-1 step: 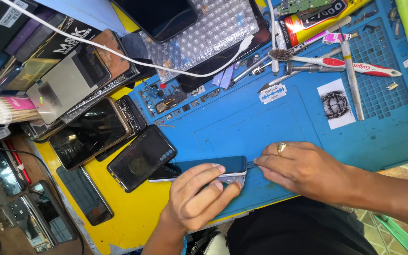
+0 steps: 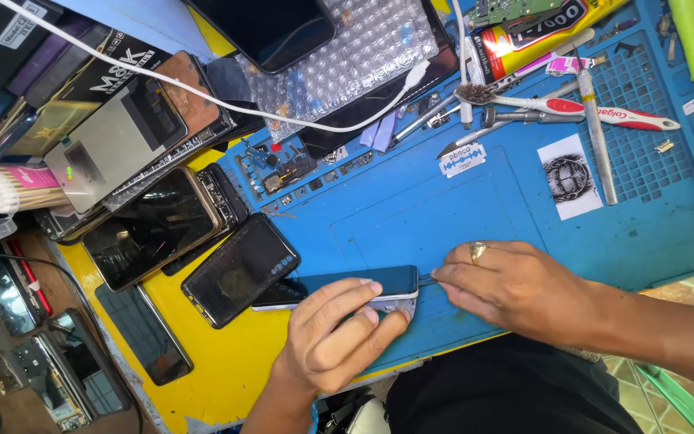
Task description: The person uses a metal prying tool to carefully separate the back cover from a smartphone. They work along the edges to release the adhesive, eventually lifting the cover to reveal the internal components, including the battery and circuitry.
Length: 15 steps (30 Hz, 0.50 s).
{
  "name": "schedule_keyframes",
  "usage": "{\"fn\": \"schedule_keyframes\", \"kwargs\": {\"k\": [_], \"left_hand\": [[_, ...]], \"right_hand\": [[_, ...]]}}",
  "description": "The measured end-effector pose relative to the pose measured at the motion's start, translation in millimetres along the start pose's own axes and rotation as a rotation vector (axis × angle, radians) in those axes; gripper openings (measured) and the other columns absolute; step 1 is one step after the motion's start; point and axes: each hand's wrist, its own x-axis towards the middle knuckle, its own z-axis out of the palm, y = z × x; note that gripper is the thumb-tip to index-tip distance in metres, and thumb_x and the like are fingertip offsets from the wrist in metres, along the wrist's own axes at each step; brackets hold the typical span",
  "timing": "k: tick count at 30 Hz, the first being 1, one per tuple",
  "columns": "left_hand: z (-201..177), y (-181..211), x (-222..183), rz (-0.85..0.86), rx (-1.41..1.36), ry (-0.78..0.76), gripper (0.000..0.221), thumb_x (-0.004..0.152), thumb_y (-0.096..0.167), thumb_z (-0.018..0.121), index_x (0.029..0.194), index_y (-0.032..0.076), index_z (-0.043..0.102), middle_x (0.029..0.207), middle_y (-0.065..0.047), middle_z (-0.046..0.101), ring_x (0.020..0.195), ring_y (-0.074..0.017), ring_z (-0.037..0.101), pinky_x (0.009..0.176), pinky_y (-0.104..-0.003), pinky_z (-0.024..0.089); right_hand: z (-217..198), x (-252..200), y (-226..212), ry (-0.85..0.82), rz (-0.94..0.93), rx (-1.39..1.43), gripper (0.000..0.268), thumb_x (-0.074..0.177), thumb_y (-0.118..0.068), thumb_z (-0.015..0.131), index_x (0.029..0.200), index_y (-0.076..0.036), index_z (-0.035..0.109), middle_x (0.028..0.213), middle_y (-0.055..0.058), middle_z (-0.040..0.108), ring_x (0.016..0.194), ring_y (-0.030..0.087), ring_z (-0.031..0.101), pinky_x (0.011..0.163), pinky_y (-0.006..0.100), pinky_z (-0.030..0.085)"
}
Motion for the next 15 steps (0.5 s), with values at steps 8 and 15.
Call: {"fn": "schedule_keyframes", "kwargs": {"k": [8,15], "left_hand": [[-6,1,11,-0.045,0.03,-0.044,0.012,0.092,0.004,0.085,0.101,0.001,0.078,0.107,-0.006,0.048,0.09,-0.0237,0.072,0.078,-0.039,0.07],[23,-5,-37,0.006,0.1,0.062,0.035,0.104,0.006,0.046,0.101,0.012,0.08,0.11,-0.006,0.055,0.085,-0.0224,0.074,0.075,-0.038,0.063]], "right_hand": [[-10,12,-14,0.136,0.043,0.019,0.011,0.095,-0.015,0.073,0.103,-0.008,0.07,0.093,0.004,0.067,0.078,0.019,0.067,0.074,0.032,0.054],[-5,3,-9,0.272,0.009,-0.142,0.01,0.101,-0.018,0.071,0.11,-0.013,0.069,0.102,0.006,0.065,0.084,0.021,0.068,0.075,0.032,0.054]]}}
